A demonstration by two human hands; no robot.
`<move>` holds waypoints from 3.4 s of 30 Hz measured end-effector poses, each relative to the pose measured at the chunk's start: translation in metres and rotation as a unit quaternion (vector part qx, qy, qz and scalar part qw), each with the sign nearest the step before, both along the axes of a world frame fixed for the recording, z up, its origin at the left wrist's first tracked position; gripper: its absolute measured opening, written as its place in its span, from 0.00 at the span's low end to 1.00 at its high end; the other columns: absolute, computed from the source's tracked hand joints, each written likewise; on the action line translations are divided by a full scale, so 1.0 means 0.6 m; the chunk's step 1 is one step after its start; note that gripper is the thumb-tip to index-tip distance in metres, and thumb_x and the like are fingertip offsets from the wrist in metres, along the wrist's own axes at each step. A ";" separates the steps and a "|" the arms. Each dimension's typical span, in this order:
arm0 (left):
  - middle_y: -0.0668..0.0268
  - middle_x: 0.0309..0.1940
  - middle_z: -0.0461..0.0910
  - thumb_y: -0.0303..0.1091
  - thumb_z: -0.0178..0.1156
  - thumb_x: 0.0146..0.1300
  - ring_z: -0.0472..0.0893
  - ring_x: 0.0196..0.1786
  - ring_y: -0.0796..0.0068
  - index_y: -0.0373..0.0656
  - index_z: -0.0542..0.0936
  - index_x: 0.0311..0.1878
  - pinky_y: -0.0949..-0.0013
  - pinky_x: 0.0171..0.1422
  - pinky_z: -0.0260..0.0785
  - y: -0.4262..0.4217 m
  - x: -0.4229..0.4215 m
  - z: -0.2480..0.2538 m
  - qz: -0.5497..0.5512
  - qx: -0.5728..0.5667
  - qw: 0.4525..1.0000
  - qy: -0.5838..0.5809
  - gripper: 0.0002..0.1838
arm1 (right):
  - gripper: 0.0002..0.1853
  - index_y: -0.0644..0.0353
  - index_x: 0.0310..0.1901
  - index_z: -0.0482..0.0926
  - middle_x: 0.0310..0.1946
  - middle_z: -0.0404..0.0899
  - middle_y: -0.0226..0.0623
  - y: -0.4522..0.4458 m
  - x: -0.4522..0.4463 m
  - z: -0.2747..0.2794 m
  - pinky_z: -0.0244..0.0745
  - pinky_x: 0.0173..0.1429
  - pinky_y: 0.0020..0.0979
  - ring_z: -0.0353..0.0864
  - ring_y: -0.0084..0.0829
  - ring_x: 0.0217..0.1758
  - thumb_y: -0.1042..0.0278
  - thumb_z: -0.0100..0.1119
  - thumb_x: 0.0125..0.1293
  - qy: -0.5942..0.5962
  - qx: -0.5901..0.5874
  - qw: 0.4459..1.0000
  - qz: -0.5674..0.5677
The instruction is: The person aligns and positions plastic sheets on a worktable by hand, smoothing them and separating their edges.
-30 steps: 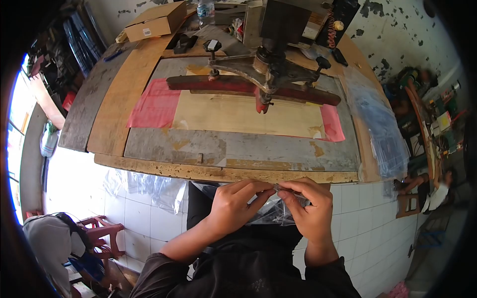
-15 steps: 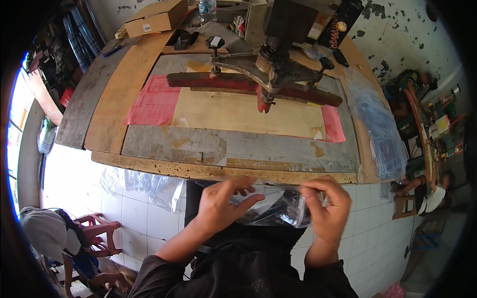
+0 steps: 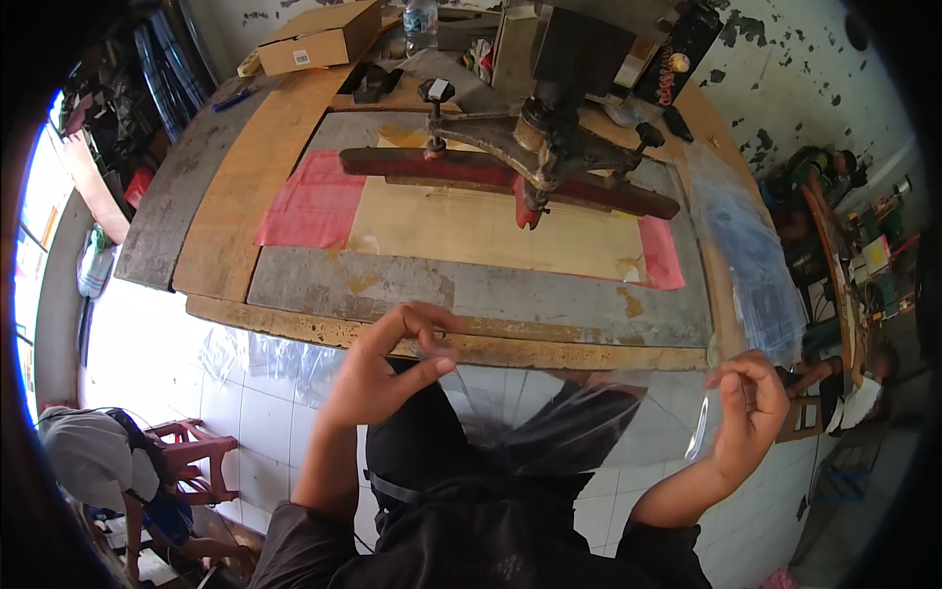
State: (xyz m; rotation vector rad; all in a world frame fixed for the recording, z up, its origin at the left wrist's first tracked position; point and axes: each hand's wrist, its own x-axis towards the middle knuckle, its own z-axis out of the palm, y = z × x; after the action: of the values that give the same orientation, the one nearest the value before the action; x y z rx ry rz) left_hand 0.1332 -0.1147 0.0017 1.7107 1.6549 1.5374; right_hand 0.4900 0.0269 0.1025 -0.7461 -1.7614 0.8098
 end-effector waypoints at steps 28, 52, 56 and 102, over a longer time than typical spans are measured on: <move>0.68 0.40 0.90 0.25 0.65 0.77 0.83 0.42 0.87 0.39 0.76 0.69 0.78 0.45 0.71 0.099 -0.090 -0.034 0.050 -0.156 0.962 -0.218 0.20 | 0.07 0.66 0.47 0.85 0.37 0.88 0.31 0.246 -0.127 -0.199 0.76 0.38 0.24 0.80 0.18 0.32 0.70 0.66 0.77 -0.140 -0.217 0.961 0.095; 0.66 0.44 0.90 0.25 0.61 0.80 0.84 0.46 0.86 0.36 0.76 0.68 0.76 0.52 0.75 0.090 -0.092 -0.030 0.034 -0.156 0.955 -0.249 0.17 | 0.14 0.64 0.62 0.86 0.44 0.82 0.29 0.230 -0.125 -0.188 0.74 0.41 0.21 0.76 0.15 0.37 0.73 0.64 0.78 -0.141 -0.177 0.963 0.146; 0.67 0.43 0.89 0.25 0.62 0.79 0.81 0.41 0.87 0.36 0.78 0.66 0.77 0.48 0.73 0.089 -0.086 -0.018 0.044 -0.153 0.954 -0.255 0.16 | 0.15 0.64 0.62 0.85 0.47 0.81 0.28 0.226 -0.120 -0.186 0.74 0.43 0.21 0.76 0.15 0.38 0.74 0.66 0.76 -0.121 -0.195 0.960 0.159; 0.57 0.41 0.92 0.21 0.63 0.76 0.80 0.31 0.84 0.34 0.78 0.64 0.78 0.37 0.71 0.010 -0.115 0.084 0.067 -0.027 0.978 -0.198 0.16 | 0.05 0.63 0.43 0.91 0.35 0.92 0.33 0.156 -0.110 0.092 0.82 0.43 0.25 0.88 0.23 0.37 0.74 0.77 0.67 -0.263 0.015 0.937 0.230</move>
State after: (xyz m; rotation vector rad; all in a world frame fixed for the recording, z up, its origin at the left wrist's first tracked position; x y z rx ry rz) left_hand 0.0641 -0.1088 0.0521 1.1858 1.6067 1.7381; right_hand 0.4241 0.1206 0.1578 -0.5626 -2.4851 0.9414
